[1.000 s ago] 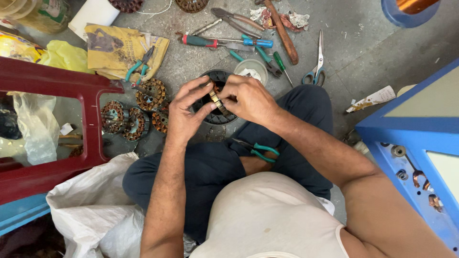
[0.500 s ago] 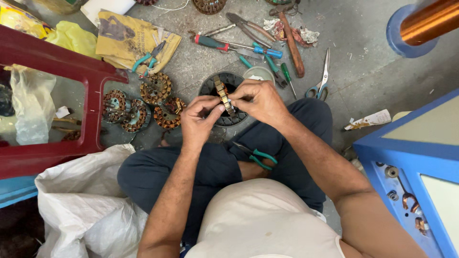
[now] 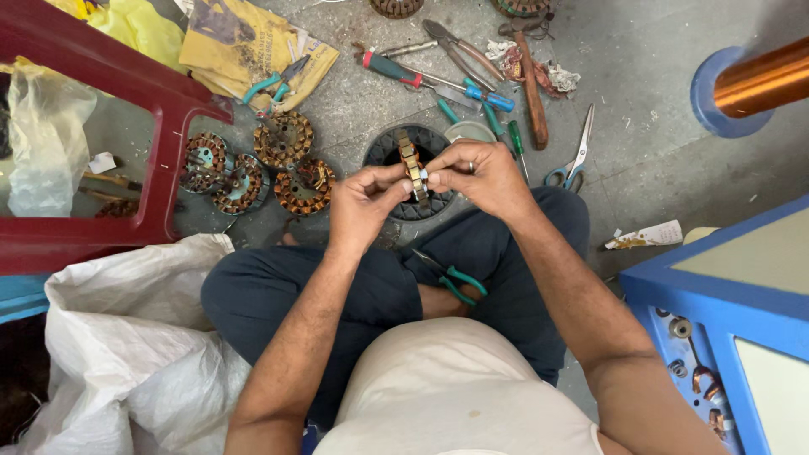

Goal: The person repairs a fan motor stator by hand and using a small screwdriver and scissors. They apply small pieces of insulation tape to the wiring, trim excess material with scissors, and use the screwdriver to position wires and insulation within the motor slots.

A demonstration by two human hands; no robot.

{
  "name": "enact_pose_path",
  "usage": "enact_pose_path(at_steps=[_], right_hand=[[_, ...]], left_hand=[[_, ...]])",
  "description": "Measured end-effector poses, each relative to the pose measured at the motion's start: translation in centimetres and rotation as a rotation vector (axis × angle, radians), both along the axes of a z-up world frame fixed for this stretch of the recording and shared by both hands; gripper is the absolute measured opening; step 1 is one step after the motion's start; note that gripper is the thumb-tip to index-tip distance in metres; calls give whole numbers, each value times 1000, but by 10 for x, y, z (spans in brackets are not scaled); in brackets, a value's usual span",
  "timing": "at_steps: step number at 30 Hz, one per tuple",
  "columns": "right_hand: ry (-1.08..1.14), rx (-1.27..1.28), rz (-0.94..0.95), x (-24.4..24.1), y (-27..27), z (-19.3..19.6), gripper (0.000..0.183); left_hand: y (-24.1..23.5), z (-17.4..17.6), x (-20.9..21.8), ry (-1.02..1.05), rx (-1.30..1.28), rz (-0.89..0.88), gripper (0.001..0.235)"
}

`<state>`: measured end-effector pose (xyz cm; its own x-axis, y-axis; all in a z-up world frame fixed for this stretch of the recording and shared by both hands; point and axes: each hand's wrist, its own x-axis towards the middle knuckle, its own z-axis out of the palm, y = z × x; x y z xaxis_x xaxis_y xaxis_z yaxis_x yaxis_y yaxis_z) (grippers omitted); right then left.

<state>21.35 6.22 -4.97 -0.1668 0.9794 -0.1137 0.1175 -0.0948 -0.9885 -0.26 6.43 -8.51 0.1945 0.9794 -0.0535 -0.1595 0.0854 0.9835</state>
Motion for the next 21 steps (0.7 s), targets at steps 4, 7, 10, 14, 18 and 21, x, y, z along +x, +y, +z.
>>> enact_pose_path(at_steps=[4,7,10,14,18,21], right_hand=[[-59,46,2,-1,1,0,10],[-119,92,-6,-3,1,3,10],[-210,145,-3,-6,1,7,11],[-292,244,11,-11,1,14,12],[-422,263,-20,-19,-1,22,12],[-483,274,-4,-20,-1,25,13]], left_hand=[[3,5,-3,14,-6,-25,17],[7,12,-3,16,-47,-49,15],[9,15,-4,25,-17,-64,16],[11,10,-5,-14,-19,-80,14],[17,2,-6,-54,-50,-103,13],[20,0,-5,-72,-135,-121,12]])
